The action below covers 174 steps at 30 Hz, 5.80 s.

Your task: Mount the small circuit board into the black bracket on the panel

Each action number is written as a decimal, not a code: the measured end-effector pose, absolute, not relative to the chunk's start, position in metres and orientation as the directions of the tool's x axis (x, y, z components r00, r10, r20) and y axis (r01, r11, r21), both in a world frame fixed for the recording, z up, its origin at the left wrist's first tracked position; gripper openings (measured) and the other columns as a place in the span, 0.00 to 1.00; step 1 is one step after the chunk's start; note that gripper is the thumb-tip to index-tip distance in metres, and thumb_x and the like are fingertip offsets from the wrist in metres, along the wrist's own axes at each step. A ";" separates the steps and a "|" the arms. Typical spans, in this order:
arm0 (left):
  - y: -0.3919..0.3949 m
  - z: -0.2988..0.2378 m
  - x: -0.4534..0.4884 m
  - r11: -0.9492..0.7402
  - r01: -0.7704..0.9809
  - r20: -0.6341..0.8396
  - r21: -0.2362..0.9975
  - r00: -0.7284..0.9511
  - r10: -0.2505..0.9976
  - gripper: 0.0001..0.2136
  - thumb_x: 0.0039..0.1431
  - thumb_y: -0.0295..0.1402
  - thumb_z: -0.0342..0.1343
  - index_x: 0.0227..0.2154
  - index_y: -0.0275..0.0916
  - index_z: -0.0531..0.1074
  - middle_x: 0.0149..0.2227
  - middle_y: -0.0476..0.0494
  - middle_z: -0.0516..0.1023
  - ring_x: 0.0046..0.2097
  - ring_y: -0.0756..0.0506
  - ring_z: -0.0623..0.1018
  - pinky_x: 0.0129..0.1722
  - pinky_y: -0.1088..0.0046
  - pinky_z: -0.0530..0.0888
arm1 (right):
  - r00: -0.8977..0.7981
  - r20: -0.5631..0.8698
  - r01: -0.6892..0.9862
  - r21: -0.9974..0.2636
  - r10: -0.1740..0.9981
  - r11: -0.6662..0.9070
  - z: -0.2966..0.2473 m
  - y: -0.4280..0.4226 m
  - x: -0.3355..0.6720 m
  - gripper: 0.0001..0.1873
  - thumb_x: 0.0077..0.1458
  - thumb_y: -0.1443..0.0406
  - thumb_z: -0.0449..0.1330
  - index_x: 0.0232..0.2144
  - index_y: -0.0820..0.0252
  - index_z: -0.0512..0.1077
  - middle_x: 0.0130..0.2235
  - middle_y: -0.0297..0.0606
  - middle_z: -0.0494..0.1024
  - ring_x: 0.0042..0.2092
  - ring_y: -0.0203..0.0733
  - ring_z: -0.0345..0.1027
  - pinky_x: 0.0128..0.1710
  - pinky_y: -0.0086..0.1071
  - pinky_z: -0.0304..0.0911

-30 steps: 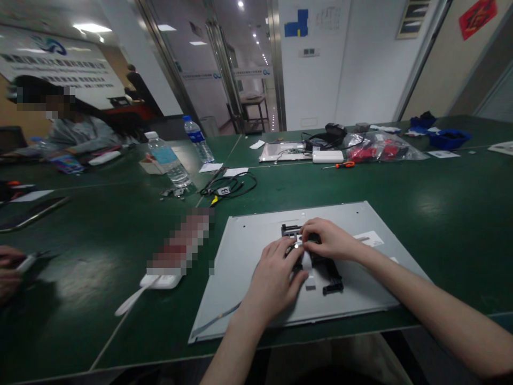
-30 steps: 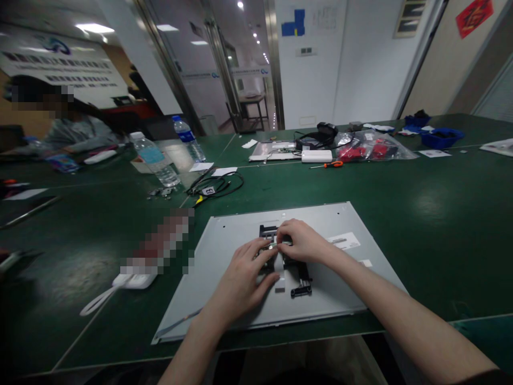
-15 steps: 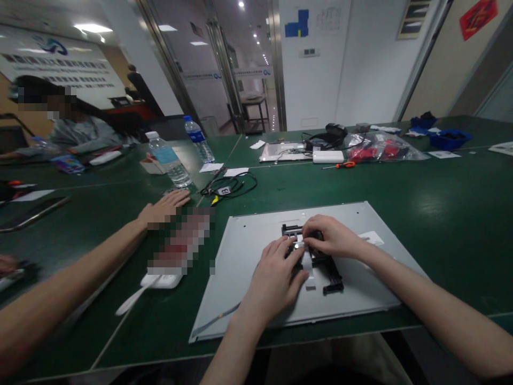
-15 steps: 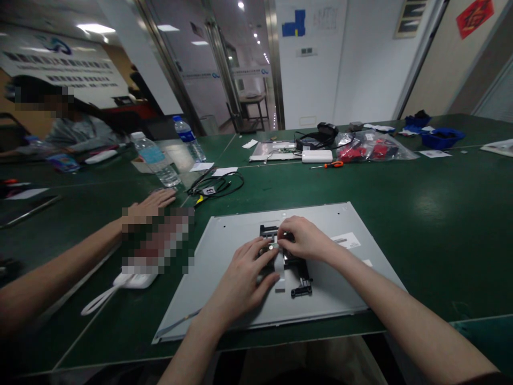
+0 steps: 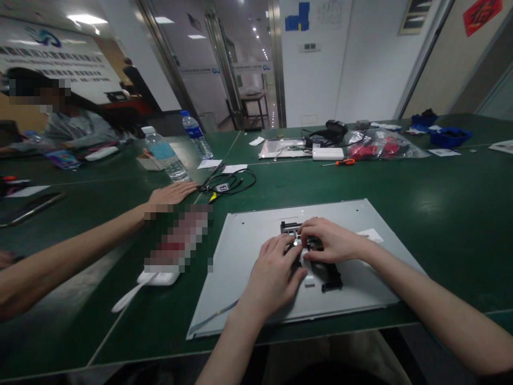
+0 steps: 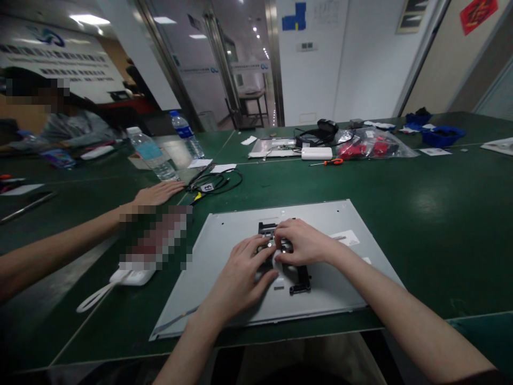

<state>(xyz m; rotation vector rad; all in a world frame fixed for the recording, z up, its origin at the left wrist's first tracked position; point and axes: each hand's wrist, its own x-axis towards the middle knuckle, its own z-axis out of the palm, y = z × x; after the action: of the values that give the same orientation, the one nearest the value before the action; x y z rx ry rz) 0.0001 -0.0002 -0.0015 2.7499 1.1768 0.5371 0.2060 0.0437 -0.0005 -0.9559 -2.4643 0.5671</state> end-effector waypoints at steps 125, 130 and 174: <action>0.002 -0.007 0.005 -0.698 0.685 0.309 0.209 0.631 0.712 0.11 0.63 0.32 0.49 0.47 0.42 0.70 0.53 0.40 0.68 0.56 0.39 0.66 0.54 0.52 0.65 | -0.619 0.316 0.571 -0.448 0.719 0.688 -0.010 0.052 0.198 0.02 0.57 0.70 0.57 0.32 0.62 0.70 0.33 0.38 0.75 0.38 0.39 0.65 0.41 0.33 0.57; 0.001 -0.007 0.005 -0.695 0.689 0.335 0.206 0.618 0.711 0.12 0.60 0.30 0.52 0.46 0.42 0.70 0.52 0.41 0.68 0.55 0.38 0.66 0.53 0.53 0.66 | -0.617 0.311 0.567 -0.461 0.723 0.683 -0.008 0.051 0.198 0.02 0.56 0.70 0.57 0.33 0.61 0.70 0.34 0.38 0.75 0.38 0.39 0.65 0.40 0.33 0.57; 0.002 -0.004 0.005 -0.698 0.682 0.339 0.219 0.617 0.710 0.07 0.57 0.28 0.54 0.38 0.40 0.71 0.46 0.42 0.71 0.49 0.40 0.69 0.49 0.56 0.67 | -0.609 0.308 0.628 -0.376 0.731 0.681 -0.013 0.053 0.198 0.03 0.54 0.71 0.58 0.32 0.62 0.71 0.34 0.38 0.75 0.38 0.39 0.65 0.41 0.32 0.57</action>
<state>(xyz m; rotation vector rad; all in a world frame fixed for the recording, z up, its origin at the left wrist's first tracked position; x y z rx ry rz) 0.0052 0.0016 -0.0043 2.7634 1.1905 0.6258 0.1977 0.0533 -0.0126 -1.0551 -2.4559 0.3197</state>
